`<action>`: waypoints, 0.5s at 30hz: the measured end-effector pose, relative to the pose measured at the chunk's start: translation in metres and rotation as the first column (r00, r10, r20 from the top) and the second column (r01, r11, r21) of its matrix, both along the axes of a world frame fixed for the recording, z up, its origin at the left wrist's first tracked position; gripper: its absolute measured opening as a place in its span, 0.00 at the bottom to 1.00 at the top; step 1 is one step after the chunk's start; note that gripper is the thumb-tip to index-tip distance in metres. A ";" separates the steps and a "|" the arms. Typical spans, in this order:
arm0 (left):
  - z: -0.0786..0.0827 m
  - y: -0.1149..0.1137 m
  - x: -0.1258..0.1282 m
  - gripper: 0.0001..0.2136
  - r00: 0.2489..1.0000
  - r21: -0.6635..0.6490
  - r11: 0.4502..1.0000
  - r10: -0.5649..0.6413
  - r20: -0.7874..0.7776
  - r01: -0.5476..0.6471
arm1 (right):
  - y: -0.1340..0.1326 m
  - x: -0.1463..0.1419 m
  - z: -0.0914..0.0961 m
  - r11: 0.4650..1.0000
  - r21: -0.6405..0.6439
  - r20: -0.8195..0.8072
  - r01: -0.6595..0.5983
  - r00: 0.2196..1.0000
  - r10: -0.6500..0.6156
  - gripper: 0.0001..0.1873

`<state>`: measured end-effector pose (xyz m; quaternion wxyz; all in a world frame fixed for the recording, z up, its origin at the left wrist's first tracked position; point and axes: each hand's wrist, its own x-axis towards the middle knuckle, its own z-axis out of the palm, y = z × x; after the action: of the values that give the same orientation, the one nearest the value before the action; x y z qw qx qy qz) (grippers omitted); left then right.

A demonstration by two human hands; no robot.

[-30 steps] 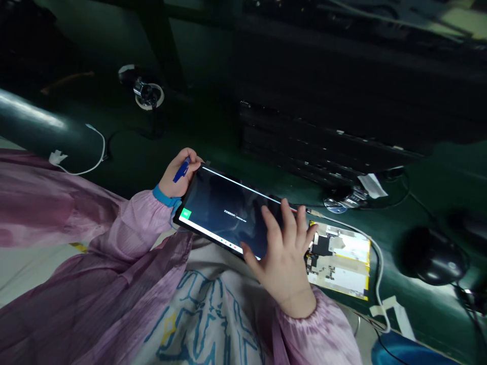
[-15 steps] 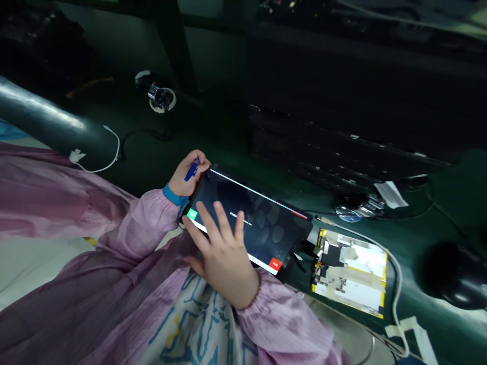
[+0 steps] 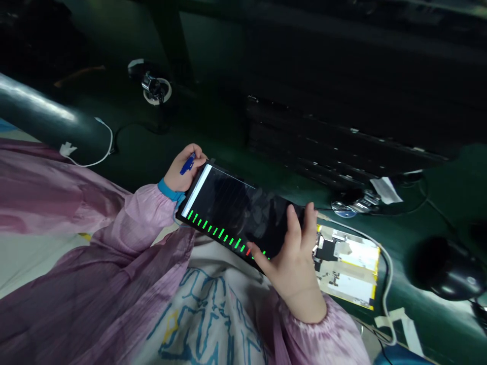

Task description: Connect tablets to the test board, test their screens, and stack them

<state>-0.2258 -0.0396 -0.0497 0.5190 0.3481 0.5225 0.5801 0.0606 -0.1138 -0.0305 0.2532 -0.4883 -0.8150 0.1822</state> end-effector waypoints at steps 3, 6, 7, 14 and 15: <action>0.000 0.000 0.000 0.10 1.000 0.001 1.000 -0.003 0.015 0.003 | -0.003 -0.005 -0.002 1.000 0.007 0.014 0.007 1.000 -0.007 0.56; 0.001 0.000 -0.001 0.10 1.000 0.006 1.000 -0.005 0.030 0.005 | -0.005 -0.010 -0.004 0.998 0.036 0.025 0.044 0.999 -0.045 0.60; 0.002 0.000 -0.001 0.10 1.000 0.007 1.000 -0.007 0.030 0.007 | -0.005 -0.012 -0.005 0.997 0.045 0.025 0.059 0.998 -0.060 0.60; 0.001 0.001 -0.003 0.11 1.000 -0.001 1.000 -0.005 0.027 0.005 | -0.004 -0.015 -0.003 0.993 0.067 0.017 0.101 0.995 -0.103 0.61; 0.001 0.001 -0.003 0.11 0.999 -0.004 1.000 -0.004 0.034 0.004 | -0.003 -0.012 -0.001 0.994 0.050 0.003 0.101 0.995 -0.102 0.61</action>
<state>-0.2291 -0.0389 -0.0484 0.5296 0.3382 0.5140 0.5839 0.0482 -0.1166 -0.0315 0.2720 -0.5231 -0.7941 0.1476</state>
